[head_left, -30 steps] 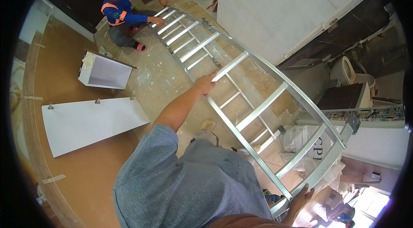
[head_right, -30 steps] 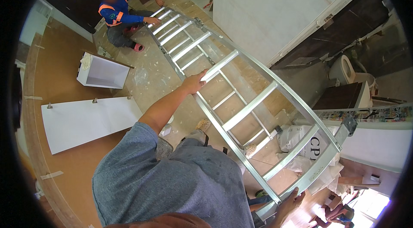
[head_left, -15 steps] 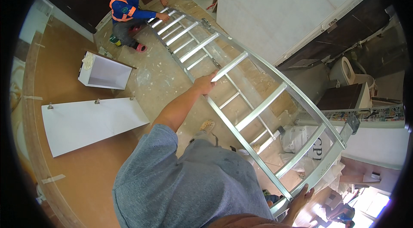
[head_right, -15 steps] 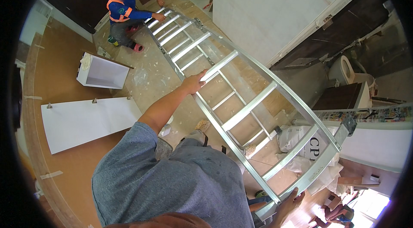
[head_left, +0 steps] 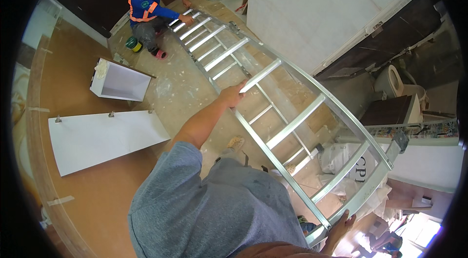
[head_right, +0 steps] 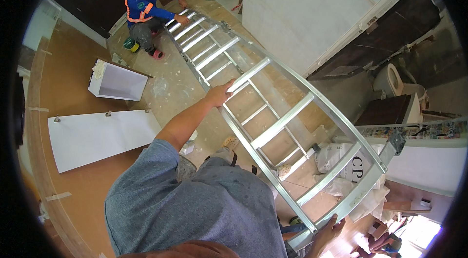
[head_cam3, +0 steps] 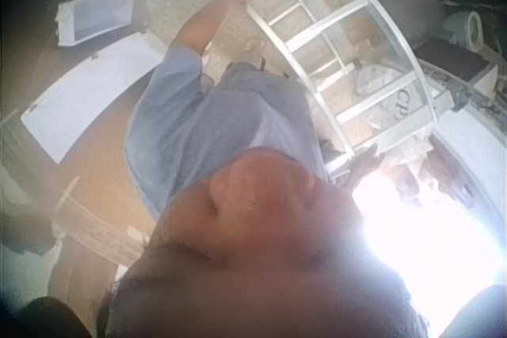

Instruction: The person assembles a metal ladder by unfolding its sections and connecting the rungs. They work with another person to lift and position the ladder, then fold it into a compact form and place it upright.

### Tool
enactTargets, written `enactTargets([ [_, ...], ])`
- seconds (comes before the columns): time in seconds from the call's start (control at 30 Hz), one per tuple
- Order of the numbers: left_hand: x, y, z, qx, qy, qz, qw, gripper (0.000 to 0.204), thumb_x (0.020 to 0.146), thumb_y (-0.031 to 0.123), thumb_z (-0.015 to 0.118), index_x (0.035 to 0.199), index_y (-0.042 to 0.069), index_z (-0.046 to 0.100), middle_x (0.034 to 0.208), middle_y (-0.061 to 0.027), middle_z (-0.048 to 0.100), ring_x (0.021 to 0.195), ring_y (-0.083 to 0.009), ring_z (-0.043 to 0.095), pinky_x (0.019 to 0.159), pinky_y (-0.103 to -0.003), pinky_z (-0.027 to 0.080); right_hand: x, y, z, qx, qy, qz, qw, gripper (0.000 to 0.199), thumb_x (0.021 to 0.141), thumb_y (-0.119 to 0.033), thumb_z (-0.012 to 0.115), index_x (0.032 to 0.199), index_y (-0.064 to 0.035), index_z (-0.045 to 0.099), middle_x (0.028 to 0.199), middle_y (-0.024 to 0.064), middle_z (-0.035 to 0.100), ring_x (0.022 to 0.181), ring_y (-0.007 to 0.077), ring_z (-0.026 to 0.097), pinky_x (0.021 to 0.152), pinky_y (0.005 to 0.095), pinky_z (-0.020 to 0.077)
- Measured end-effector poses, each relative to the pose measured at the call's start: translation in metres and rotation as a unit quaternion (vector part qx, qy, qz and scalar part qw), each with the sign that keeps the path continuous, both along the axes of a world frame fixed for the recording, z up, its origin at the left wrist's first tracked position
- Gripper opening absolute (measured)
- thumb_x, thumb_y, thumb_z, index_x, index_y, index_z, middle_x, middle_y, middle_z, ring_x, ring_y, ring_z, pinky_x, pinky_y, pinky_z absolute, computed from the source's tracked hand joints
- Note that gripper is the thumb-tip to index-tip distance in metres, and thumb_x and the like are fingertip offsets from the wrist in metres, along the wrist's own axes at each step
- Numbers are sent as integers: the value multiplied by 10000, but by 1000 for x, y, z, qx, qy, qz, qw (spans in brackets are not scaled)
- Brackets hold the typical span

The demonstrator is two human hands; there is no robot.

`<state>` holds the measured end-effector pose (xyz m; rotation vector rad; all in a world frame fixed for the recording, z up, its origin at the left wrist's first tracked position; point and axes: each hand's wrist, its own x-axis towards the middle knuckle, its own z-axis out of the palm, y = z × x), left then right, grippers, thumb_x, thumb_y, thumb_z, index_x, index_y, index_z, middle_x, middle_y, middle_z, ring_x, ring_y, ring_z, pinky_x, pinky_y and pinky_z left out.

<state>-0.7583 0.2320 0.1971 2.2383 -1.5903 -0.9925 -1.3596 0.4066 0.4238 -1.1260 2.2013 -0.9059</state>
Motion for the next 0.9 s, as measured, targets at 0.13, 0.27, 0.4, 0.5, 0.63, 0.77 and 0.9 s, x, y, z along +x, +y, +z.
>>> enactTargets([
  [0.13, 1, -1, 6, 14, 17, 8, 1000, 690, 936, 313, 554, 1526, 321, 196, 1155, -188, 655, 1006, -368, 648, 863, -437, 508, -3, -1, 3, 3, 8, 6, 1000, 425, 976, -251, 580, 1271, 44, 496, 1021, 103, 603, 877, 157, 551, 769, 286, 458],
  [0.27, 3, -2, 2, -11, 16, 3, 1000, 698, 927, 304, 567, 1525, 314, 208, 1144, -188, 659, 975, -351, 663, 848, -429, 514, -19, 2, -7, -4, -6, 7, 1000, 421, 971, -254, 591, 1257, 41, 499, 1021, 101, 603, 884, 154, 551, 771, 281, 455],
  [0.4, 5, -3, -1, -1, 12, -2, 1000, 696, 926, 306, 570, 1525, 303, 215, 1145, -181, 659, 957, -340, 669, 840, -423, 516, -11, 1, 1, -2, -27, 5, 1000, 416, 970, -256, 594, 1249, 38, 500, 1008, 95, 602, 872, 147, 547, 757, 282, 453],
  [0.5, 6, -3, -8, -20, -3, -13, 1000, 699, 927, 307, 568, 1526, 299, 208, 1147, -177, 659, 960, -341, 667, 840, -423, 515, -4, 0, 2, -11, -34, -2, 999, 414, 972, -255, 591, 1251, 37, 500, 993, 92, 604, 853, 145, 548, 741, 283, 453],
  [0.63, 6, -3, -9, -6, -7, -14, 1000, 700, 934, 309, 557, 1529, 303, 189, 1159, -176, 655, 974, -340, 664, 846, -424, 513, -1, 0, 4, -7, -27, -1, 1000, 415, 971, -253, 590, 1255, 37, 502, 975, 92, 608, 837, 147, 552, 727, 284, 455],
  [0.77, 1, -4, 5, 25, 16, 0, 1000, 693, 940, 312, 547, 1530, 308, 182, 1172, -172, 652, 978, -339, 663, 849, -428, 511, -5, 1, 1, 1, -3, 8, 1000, 416, 973, -254, 584, 1257, 41, 506, 981, 100, 610, 842, 152, 556, 732, 287, 458],
  [0.9, 3, -2, 0, 7, -12, -8, 1000, 692, 940, 313, 549, 1529, 311, 185, 1178, -171, 650, 981, -343, 662, 856, -435, 509, -1, -1, 5, 12, 16, 8, 1000, 409, 974, -253, 578, 1249, 42, 510, 995, 107, 610, 848, 157, 559, 742, 293, 461],
])
